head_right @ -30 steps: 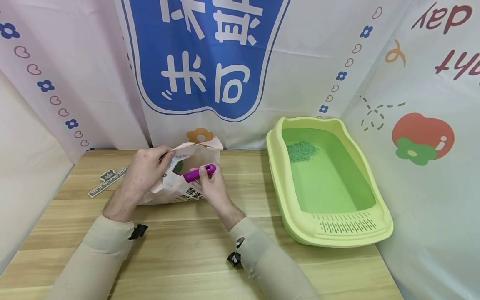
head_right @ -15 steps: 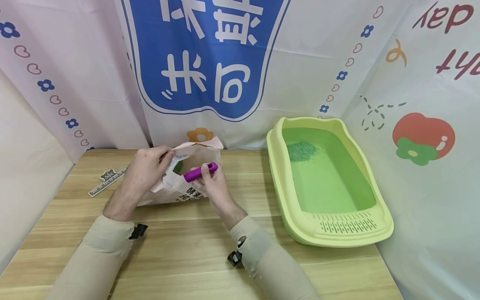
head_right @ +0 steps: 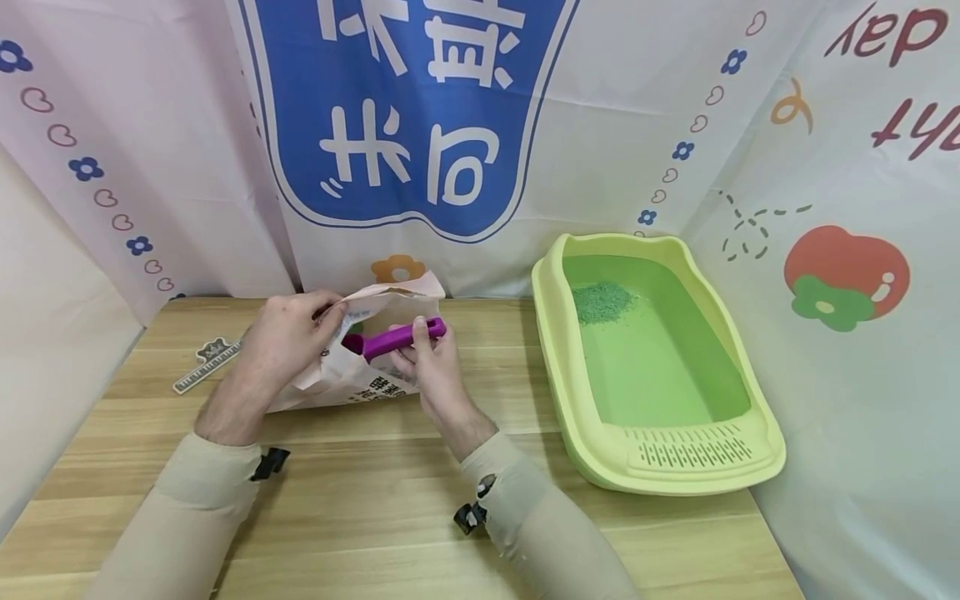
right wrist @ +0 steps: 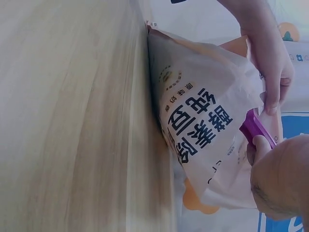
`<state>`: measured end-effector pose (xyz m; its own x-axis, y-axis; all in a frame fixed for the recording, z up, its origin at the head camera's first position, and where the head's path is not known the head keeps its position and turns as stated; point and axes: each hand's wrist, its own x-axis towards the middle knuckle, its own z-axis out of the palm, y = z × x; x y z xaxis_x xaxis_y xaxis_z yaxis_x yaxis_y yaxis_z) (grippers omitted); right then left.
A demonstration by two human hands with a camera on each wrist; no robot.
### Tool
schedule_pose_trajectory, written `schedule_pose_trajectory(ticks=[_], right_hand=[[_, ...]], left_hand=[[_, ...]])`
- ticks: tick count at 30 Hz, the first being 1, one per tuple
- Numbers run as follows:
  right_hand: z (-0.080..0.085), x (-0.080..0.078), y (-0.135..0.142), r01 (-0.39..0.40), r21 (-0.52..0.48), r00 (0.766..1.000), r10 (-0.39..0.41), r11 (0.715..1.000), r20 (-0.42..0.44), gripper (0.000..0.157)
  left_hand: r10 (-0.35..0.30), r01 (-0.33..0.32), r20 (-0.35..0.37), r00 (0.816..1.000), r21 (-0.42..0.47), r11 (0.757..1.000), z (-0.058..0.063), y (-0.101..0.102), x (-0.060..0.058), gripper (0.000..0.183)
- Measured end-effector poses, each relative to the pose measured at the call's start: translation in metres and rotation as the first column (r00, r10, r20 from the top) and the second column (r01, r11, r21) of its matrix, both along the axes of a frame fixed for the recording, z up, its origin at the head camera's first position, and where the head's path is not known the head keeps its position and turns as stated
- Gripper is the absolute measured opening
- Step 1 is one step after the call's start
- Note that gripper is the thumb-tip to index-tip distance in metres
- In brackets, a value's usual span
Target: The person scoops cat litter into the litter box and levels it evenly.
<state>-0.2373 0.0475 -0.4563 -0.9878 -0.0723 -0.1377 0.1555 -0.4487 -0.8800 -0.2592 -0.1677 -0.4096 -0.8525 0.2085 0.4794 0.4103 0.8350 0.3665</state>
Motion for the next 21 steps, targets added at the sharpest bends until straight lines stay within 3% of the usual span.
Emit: schedule_pose_trajectory(ticks=[13, 17, 21], right_hand=[[0.009, -0.002, 0.006, 0.1, -0.045, 0.993, -0.102, 0.994, -0.059, 0.041], [0.011, -0.004, 0.01, 0.127, -0.055, 0.988, -0.131, 0.99, -0.083, 0.044], [0.014, -0.006, 0.013, 0.16, -0.09, 0.982, -0.168, 0.983, -0.081, 0.035]], left_hand=[[0.035, -0.035, 0.031, 0.999, 0.013, 0.999, 0.01, -0.005, 0.005, 0.024], [0.04, -0.041, 0.014, 0.999, 0.022, 0.999, 0.012, -0.007, 0.002, 0.024], [0.039, -0.039, -0.008, 0.999, 0.024, 0.999, 0.013, -0.009, -0.002, 0.024]])
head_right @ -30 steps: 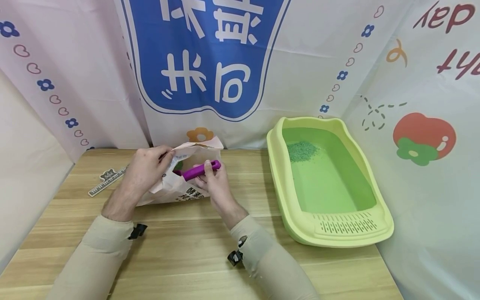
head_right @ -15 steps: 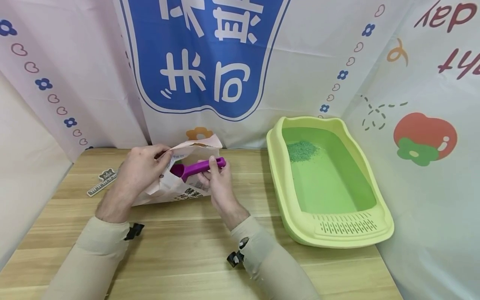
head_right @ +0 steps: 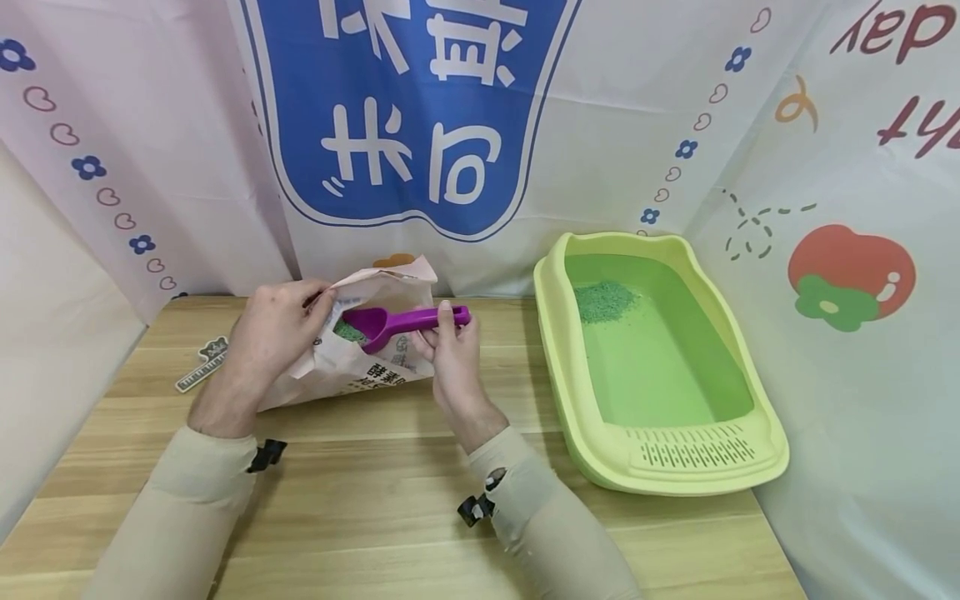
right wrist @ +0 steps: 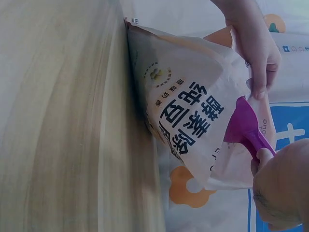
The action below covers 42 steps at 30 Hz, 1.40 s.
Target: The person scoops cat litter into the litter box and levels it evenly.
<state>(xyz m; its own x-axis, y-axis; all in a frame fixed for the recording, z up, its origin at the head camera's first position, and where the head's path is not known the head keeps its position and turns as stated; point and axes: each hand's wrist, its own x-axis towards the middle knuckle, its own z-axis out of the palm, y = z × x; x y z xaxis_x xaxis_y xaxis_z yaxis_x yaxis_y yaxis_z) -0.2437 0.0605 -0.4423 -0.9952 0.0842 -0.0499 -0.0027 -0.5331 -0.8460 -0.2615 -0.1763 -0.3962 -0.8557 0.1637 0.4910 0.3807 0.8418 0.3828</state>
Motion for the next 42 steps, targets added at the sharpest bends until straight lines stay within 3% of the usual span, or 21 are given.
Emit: schedule_pose_trajectory(ticks=[25, 42], right_hand=[[0.019, -0.013, 0.022, 0.13, -0.116, 0.992, -0.129, 0.985, 0.019, 0.03], [0.027, -0.014, 0.038, 0.172, -0.156, 0.985, -0.167, 0.973, 0.043, 0.028]], left_hand=[[0.008, -0.008, -0.024, 1.0, -0.003, 1.0, 0.013, -0.005, -0.018, 0.028], [0.027, -0.027, -0.011, 1.0, -0.013, 1.0, 0.017, -0.004, -0.015, 0.027]])
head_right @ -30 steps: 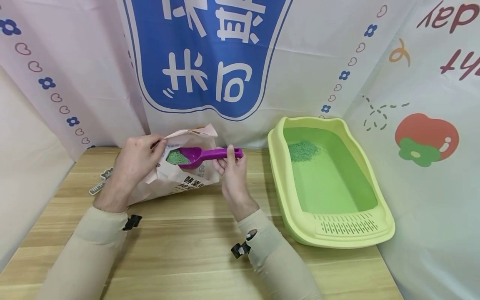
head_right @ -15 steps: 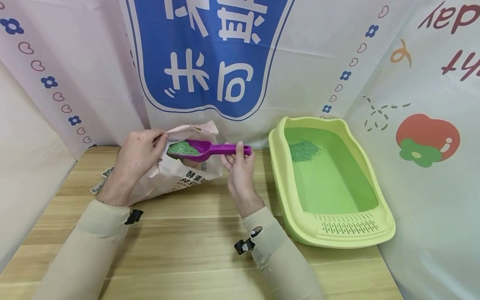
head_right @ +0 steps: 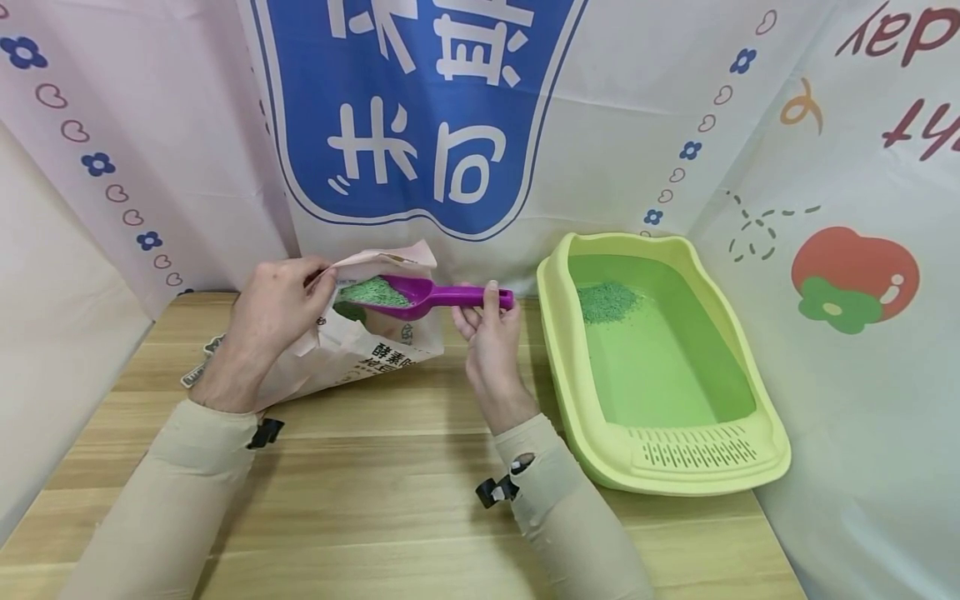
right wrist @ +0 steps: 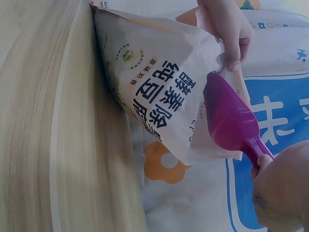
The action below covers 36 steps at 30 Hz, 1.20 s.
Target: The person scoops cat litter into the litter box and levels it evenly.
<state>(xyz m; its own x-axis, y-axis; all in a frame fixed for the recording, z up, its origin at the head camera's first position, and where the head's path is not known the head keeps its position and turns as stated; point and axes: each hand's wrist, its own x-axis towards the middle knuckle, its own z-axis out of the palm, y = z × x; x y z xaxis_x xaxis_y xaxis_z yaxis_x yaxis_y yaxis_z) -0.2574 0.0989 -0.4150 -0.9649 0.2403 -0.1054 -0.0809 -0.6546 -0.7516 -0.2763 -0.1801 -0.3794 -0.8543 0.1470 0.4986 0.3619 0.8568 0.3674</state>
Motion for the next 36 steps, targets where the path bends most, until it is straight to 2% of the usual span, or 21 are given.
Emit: schedule_pose_trajectory(ticks=[16, 24, 32, 36], right_hand=[[0.007, 0.003, 0.014, -0.005, 0.019, 1.0, 0.006, 1.0, -0.003, 0.034], [0.01, 0.005, 0.019, -0.007, 0.038, 1.0, 0.007, 0.999, -0.004, 0.03], [0.014, 0.006, 0.025, 0.002, 0.034, 0.999, -0.001, 0.999, -0.038, 0.036], [0.017, 0.006, 0.028, -0.004, 0.034, 0.999, 0.005, 0.999, -0.035, 0.032]], left_hand=[[0.007, -0.007, 0.005, 1.0, 0.004, 1.0, 0.0, -0.003, 0.0, 0.029], [0.003, -0.003, 0.005, 1.0, 0.002, 1.0, 0.0, -0.004, -0.001, 0.029], [0.01, -0.01, 0.004, 1.0, -0.017, 1.0, -0.001, -0.005, -0.004, 0.029], [0.009, -0.009, 0.001, 1.0, -0.019, 1.0, -0.001, -0.005, -0.004, 0.028]])
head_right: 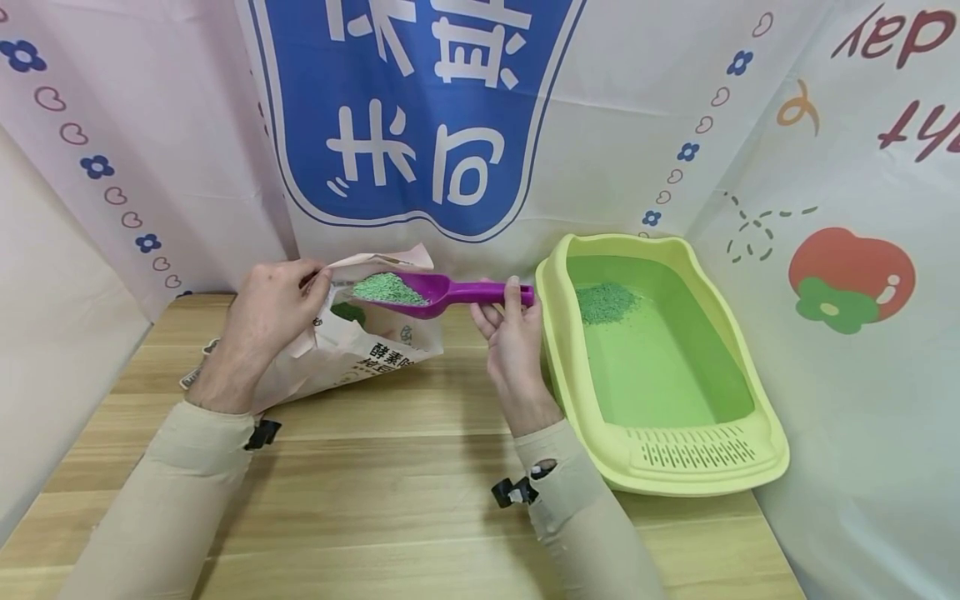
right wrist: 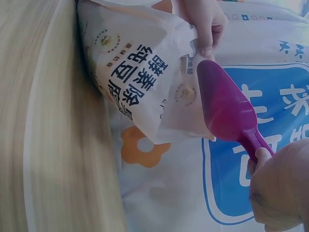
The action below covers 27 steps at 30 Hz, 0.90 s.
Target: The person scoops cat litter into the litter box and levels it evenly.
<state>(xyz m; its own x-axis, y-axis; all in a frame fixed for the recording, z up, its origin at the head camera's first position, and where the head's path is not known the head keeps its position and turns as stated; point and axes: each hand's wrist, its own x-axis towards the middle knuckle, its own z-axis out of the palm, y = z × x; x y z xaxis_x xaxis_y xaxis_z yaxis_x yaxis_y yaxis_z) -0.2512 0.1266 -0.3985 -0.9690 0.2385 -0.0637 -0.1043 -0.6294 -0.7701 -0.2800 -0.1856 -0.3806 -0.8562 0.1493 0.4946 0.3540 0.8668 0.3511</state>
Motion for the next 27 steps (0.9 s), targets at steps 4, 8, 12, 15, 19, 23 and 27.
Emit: schedule_pose_trajectory(ticks=[4, 8, 12, 15, 19, 23, 27], right_hand=[[0.005, 0.002, 0.004, -0.005, 0.004, 1.0, 0.005, 1.0, 0.006, 0.029], [0.011, 0.005, 0.007, -0.014, -0.002, 1.0, 0.014, 1.0, -0.002, 0.026], [0.018, 0.007, 0.011, -0.015, -0.003, 1.0, 0.015, 1.0, -0.011, 0.024], [0.022, 0.009, 0.015, -0.014, 0.004, 1.0, 0.014, 1.0, -0.02, 0.026], [0.028, 0.01, 0.021, -0.001, 0.002, 1.0, 0.001, 1.0, -0.029, 0.029], [0.035, 0.012, 0.027, 0.019, -0.036, 0.999, -0.02, 0.999, -0.032, 0.032], [0.041, 0.013, 0.036, 0.028, -0.066, 0.999, -0.031, 0.997, -0.043, 0.033]], left_hand=[[-0.003, 0.003, 0.0, 1.0, 0.004, 1.0, -0.001, 0.0, 0.0, 0.028], [-0.004, 0.004, -0.002, 1.0, 0.006, 1.0, -0.001, 0.0, 0.0, 0.028], [-0.005, 0.005, -0.006, 1.0, 0.006, 1.0, -0.001, 0.0, 0.0, 0.028], [-0.006, 0.006, -0.011, 1.0, 0.004, 1.0, -0.002, 0.0, -0.001, 0.028], [-0.009, 0.009, -0.017, 1.0, 0.001, 1.0, -0.002, 0.0, -0.001, 0.028], [-0.013, 0.013, -0.013, 1.0, 0.003, 1.0, -0.002, 0.0, -0.001, 0.029], [-0.011, 0.011, -0.005, 1.0, 0.004, 1.0, -0.003, 0.0, -0.001, 0.029]])
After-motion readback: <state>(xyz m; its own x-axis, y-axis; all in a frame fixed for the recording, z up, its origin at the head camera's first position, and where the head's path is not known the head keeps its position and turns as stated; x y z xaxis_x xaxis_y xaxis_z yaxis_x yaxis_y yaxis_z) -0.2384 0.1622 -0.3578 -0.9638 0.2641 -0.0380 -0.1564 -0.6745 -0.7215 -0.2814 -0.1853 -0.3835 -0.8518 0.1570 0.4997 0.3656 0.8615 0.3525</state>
